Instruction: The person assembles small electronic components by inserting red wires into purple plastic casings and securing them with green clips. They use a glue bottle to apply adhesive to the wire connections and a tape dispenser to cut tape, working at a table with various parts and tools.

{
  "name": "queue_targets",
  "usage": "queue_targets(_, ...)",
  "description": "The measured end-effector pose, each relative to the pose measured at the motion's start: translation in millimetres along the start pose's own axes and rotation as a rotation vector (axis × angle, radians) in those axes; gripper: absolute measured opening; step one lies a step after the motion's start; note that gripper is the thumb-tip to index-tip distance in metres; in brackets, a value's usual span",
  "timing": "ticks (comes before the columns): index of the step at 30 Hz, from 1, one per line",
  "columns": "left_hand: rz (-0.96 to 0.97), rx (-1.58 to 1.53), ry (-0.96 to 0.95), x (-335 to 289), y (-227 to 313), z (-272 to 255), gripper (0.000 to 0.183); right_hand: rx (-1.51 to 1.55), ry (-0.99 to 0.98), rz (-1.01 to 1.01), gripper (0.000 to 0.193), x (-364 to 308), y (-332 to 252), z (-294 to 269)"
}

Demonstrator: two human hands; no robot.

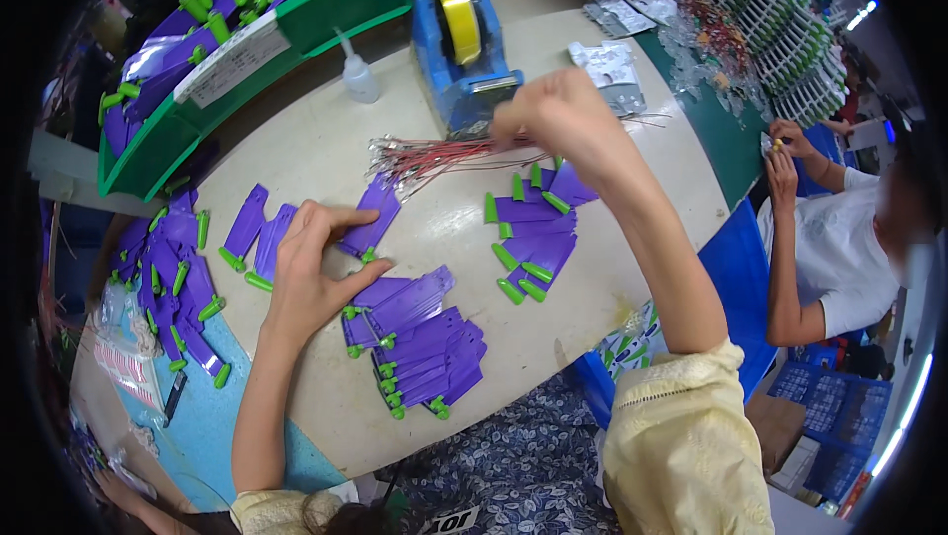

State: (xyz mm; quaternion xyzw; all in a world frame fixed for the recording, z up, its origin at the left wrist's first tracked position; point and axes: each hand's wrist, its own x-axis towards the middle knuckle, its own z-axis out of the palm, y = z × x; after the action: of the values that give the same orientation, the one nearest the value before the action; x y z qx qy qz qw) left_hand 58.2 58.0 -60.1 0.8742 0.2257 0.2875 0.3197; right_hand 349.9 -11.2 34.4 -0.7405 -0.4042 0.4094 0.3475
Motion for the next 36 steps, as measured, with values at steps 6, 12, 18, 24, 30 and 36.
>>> queue_targets(6,-0.021,-0.048,0.002,-1,-3,6,0.076,0.237,-0.372,-0.156,0.027,-41,26,96)
queue_targets(12,0.043,0.020,0.130,-10,-5,10,0.058,-0.022,-0.300,-0.188,0.027,-22,39,114)
queue_targets(18,-0.012,0.125,0.137,-18,5,15,0.036,-0.268,0.173,-0.605,0.015,-20,41,109)
queue_targets(24,0.131,0.185,0.027,-18,23,0,0.028,-0.490,0.110,-0.776,0.011,0,51,97)
queue_targets(30,0.026,0.144,-0.074,-49,47,5,0.032,-0.758,0.123,-1.022,0.018,8,41,96)
queue_targets(36,-0.023,0.140,-0.101,-40,47,4,0.034,-0.675,0.216,-1.159,0.016,4,30,96)
